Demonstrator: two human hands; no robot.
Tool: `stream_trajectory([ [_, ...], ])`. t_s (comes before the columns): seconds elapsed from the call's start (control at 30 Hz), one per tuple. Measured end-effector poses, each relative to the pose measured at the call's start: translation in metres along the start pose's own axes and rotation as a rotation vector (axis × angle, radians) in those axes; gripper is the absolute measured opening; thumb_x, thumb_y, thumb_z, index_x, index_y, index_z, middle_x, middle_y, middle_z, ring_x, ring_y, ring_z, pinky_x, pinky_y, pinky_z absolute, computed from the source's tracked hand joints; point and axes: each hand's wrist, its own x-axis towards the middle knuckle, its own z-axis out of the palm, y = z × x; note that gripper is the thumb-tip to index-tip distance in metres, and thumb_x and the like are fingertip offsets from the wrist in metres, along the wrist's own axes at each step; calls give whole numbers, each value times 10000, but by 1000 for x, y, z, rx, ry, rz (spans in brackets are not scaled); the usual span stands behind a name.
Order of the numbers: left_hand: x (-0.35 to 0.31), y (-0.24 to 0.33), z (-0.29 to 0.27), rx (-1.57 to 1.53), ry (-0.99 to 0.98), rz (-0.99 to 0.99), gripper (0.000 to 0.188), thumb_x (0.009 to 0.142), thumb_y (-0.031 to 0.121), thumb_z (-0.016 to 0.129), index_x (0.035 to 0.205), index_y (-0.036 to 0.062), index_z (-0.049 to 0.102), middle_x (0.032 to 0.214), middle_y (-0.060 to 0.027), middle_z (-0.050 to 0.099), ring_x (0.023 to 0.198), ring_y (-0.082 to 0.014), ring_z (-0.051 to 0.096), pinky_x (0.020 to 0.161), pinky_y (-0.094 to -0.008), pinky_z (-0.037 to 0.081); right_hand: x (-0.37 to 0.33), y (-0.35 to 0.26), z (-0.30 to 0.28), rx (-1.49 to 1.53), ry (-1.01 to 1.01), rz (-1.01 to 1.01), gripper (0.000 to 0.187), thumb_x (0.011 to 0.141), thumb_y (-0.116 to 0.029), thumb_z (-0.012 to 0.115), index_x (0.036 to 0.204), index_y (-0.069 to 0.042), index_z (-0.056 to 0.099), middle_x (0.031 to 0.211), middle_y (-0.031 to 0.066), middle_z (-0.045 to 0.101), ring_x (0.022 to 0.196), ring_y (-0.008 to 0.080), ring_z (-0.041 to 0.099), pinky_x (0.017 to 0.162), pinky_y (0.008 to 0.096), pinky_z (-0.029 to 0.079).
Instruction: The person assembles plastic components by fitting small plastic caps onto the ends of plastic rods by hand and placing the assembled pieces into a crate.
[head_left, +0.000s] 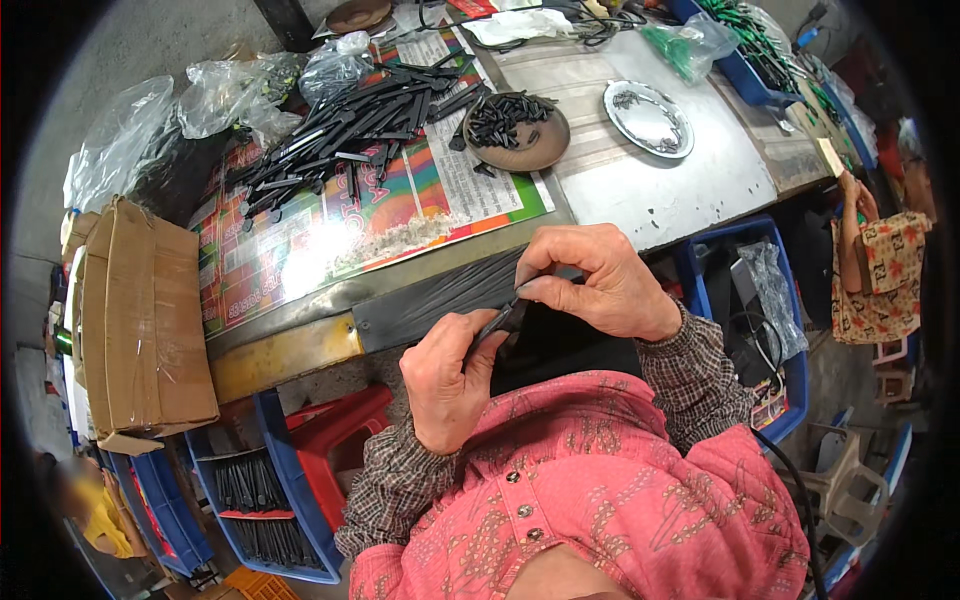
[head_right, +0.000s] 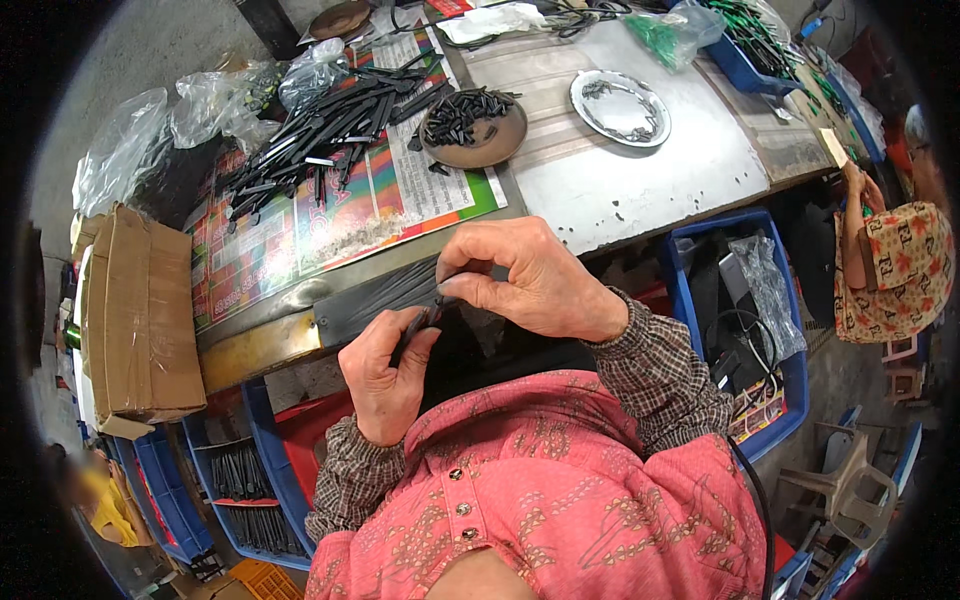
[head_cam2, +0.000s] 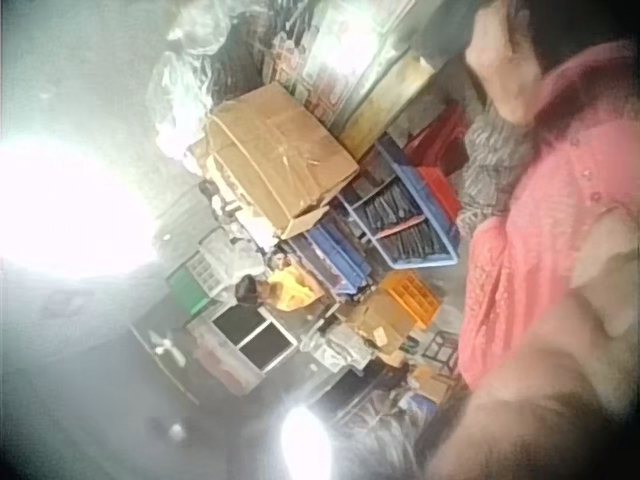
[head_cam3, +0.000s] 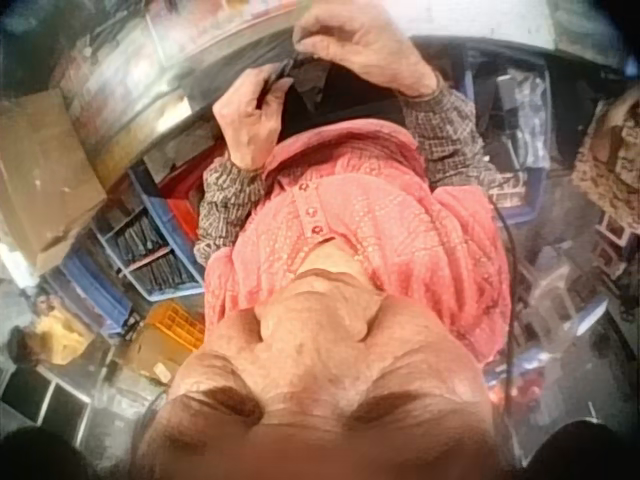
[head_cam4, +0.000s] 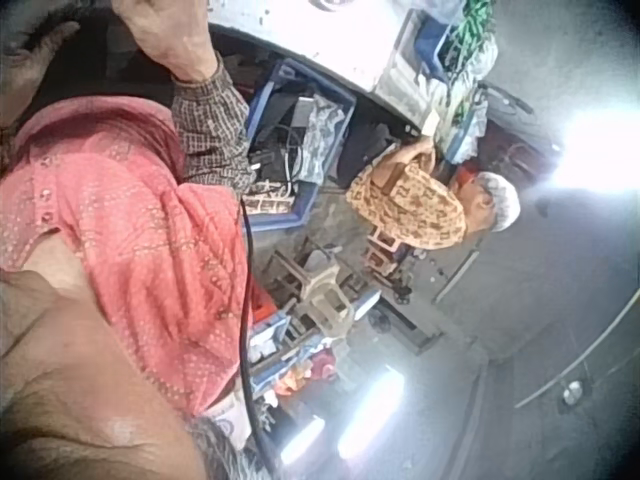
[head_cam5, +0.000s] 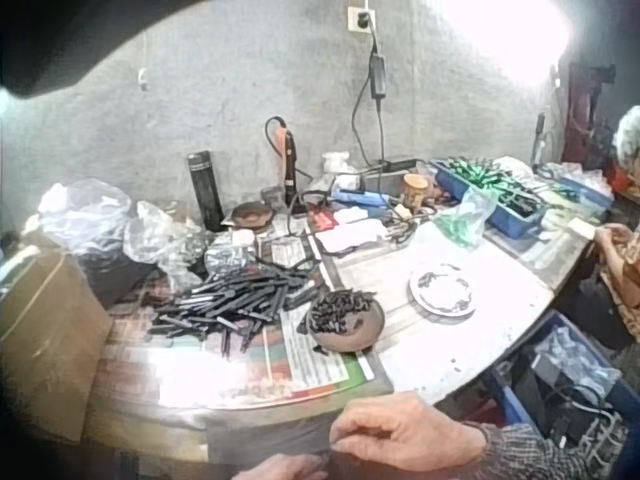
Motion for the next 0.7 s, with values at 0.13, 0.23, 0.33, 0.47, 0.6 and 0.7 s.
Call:
stream_trajectory([
  [0.13, 5, -4, -1, -9, 21, 13, 179, 796, 35, 708, 963, 16, 648, 780, -142, 619, 663, -307, 623, 589, -352, 483, 7, 3, -2, -22, -9, 3, 80, 818, -33, 686, 869, 14, 648, 792, 67, 632, 729, 146, 588, 670, 279, 473],
  [0.23, 8, -11, -7, -9, 49, -14, 171, 810, 49, 709, 964, 10, 646, 781, -144, 621, 668, -309, 626, 595, -347, 487, 22, 12, -17, -136, -9, -38, 103, 825, -60, 677, 884, 22, 659, 793, 75, 637, 732, 153, 592, 673, 285, 474],
  [0.33, 9, -22, -14, -9, 73, -45, 169, 830, 63, 707, 973, -2, 642, 776, -143, 617, 656, -285, 618, 602, -323, 485, 43, 41, -38, -524, 150, -48, 139, 797, -49, 656, 918, 19, 664, 799, 112, 626, 725, 229, 610, 662, 320, 474],
  [0.47, 9, -30, -17, -47, 75, -94, 173, 907, 146, 672, 976, -13, 663, 737, -50, 628, 657, -108, 597, 599, -242, 457, 64, 73, -61, -804, 186, -72, 153, 783, -29, 637, 929, 10, 659, 852, 117, 609, 793, 278, 609, 689, 346, 481],
  [0.6, 9, -32, -19, -52, 61, -102, 171, 911, 144, 667, 981, -11, 665, 738, -48, 629, 660, -103, 596, 599, -241, 458, 81, 87, -62, -1024, 164, -208, 129, 766, -3, 597, 868, -35, 670, 873, 95, 577, 889, 274, 586, 722, 382, 511],
  [0.7, 9, -34, -20, -39, 52, -118, 166, 907, 137, 669, 980, -13, 666, 732, -50, 628, 659, -104, 597, 601, -239, 458, 90, 94, -60, -1117, 52, -231, 101, 756, 6, 585, 832, -18, 647, 872, 102, 570, 877, 284, 584, 727, 381, 516],
])
